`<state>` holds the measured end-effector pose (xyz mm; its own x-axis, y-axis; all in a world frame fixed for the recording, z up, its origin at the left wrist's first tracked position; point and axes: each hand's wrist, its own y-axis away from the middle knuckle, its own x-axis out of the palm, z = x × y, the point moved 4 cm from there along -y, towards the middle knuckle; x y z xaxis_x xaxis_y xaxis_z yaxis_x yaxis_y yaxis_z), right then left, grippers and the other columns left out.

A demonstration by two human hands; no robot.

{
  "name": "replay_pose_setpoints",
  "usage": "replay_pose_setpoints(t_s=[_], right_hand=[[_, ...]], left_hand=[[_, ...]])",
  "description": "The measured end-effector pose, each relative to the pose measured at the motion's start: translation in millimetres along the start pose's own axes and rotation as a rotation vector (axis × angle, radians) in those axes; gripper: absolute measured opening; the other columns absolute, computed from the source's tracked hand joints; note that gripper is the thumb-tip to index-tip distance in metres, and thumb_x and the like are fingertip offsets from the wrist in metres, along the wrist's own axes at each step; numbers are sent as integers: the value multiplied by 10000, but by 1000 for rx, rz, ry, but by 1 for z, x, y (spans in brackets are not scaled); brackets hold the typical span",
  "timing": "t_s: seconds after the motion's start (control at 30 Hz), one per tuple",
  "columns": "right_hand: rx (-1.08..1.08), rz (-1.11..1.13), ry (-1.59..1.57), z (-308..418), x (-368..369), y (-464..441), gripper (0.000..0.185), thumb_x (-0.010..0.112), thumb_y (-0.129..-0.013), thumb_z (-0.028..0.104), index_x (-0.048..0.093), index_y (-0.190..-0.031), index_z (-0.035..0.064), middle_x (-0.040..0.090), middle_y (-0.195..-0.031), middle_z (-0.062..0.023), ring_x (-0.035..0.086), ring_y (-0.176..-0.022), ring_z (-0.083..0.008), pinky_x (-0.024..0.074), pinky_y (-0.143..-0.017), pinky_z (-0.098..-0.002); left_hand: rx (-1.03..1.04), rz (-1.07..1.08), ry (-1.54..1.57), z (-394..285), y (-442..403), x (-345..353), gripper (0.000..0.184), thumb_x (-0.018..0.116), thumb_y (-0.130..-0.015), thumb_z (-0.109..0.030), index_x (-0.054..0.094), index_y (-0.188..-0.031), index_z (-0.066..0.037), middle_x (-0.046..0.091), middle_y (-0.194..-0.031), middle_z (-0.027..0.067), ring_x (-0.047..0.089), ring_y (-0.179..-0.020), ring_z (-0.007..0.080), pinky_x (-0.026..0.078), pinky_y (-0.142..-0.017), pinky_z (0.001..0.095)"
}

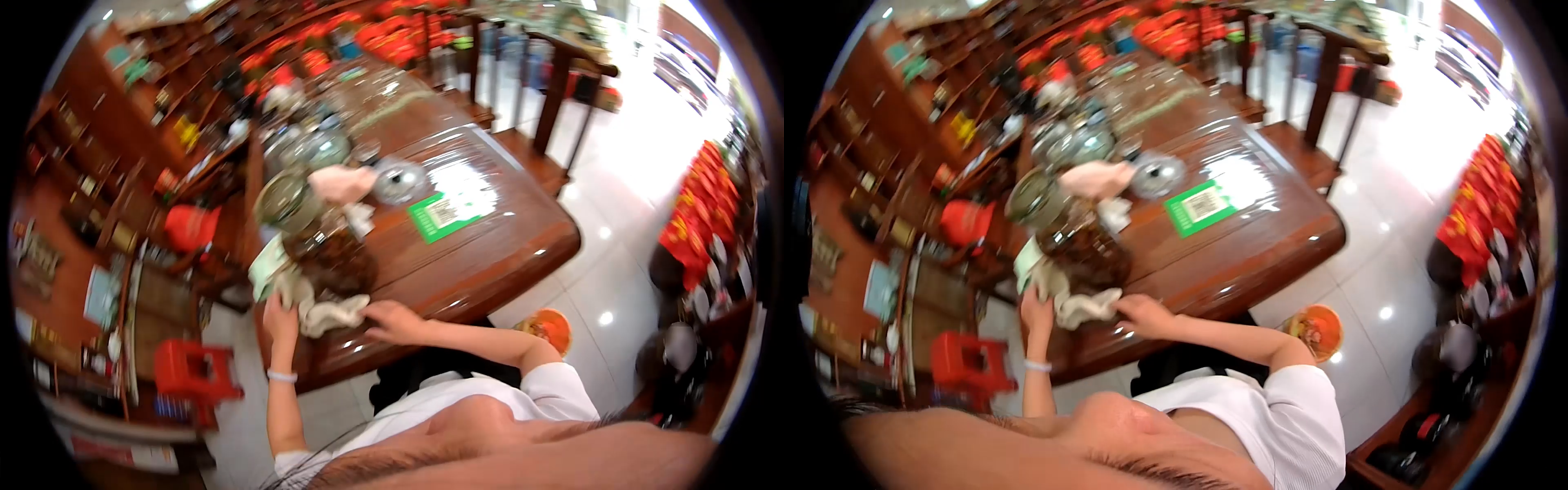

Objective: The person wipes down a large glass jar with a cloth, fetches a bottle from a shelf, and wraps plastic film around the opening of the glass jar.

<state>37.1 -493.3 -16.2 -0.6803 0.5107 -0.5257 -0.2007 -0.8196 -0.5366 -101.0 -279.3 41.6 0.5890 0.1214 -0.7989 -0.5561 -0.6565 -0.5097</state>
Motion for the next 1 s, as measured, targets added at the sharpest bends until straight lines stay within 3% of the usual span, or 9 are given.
replay_pose_setpoints(t_s=[0.07,0.17,0.23,0.27,0.3,0.33,0.53,0.63,1.0], right_hand=[[19,-40,-95,-8,0,2,350,631,-752,128,526,-1075,43,583,-1001,-158,548,-943,-332,435,-826,-394],[99,-69,-236,-13,-4,-3,262,612,-751,54,553,-1004,24,599,-948,-133,566,-915,-297,463,-777,-357],[91,-57,-239,-14,-2,-4,252,610,-749,45,555,-994,23,602,-931,-127,567,-899,-297,464,-768,-357],[76,-55,-171,-11,-3,-4,238,612,-745,50,551,-974,28,602,-904,-117,563,-880,-298,459,-764,-368],[57,-54,-103,-8,-3,-5,224,613,-741,55,547,-954,33,603,-878,-107,560,-860,-300,453,-761,-380],[54,-37,-122,-7,-3,-5,224,613,-741,55,547,-954,33,603,-878,-107,560,-860,-300,453,-761,-380],[8,-74,-97,-9,-2,-3,175,613,-740,35,560,-906,24,602,-858,-112,558,-846,-303,457,-740,-383],[6,-95,-104,-10,-2,-4,162,613,-742,34,560,-894,20,600,-850,-116,560,-827,-305,461,-720,-384],[35,-115,-120,-8,-7,-2,136,600,-757,37,586,-893,30,591,-819,-123,566,-799,-301,466,-683,-370]], left_hand=[[107,-55,-123,14,-3,-15,263,597,-629,-28,571,-888,-65,517,-906,125,491,-907,330,428,-751,410],[196,-61,-134,24,-1,-21,277,544,-634,24,615,-893,-45,534,-971,118,496,-921,315,423,-779,403],[206,41,32,35,9,7,299,618,-693,-85,614,-987,-33,547,-1093,159,491,-1020,334,405,-857,392],[114,228,217,38,19,28,340,635,-732,-228,609,-1017,-43,543,-1110,172,476,-1038,368,379,-888,423],[206,274,-43,22,29,34,405,608,-754,-346,606,-1036,-56,534,-1140,163,447,-1066,390,336,-920,453],[250,179,-191,-2,36,25,444,580,-765,-398,601,-1054,-62,532,-1149,145,419,-1093,393,308,-935,459],[149,165,-181,9,36,36,282,625,-721,-255,608,-921,-57,556,-947,104,470,-929,326,363,-819,446],[234,96,-86,-1,42,31,209,631,-656,-131,592,-843,-47,546,-821,96,508,-787,297,424,-695,394],[102,153,-158,0,7,55,292,613,-703,-144,562,-977,-56,520,-906,114,509,-864,312,426,-721,418]])
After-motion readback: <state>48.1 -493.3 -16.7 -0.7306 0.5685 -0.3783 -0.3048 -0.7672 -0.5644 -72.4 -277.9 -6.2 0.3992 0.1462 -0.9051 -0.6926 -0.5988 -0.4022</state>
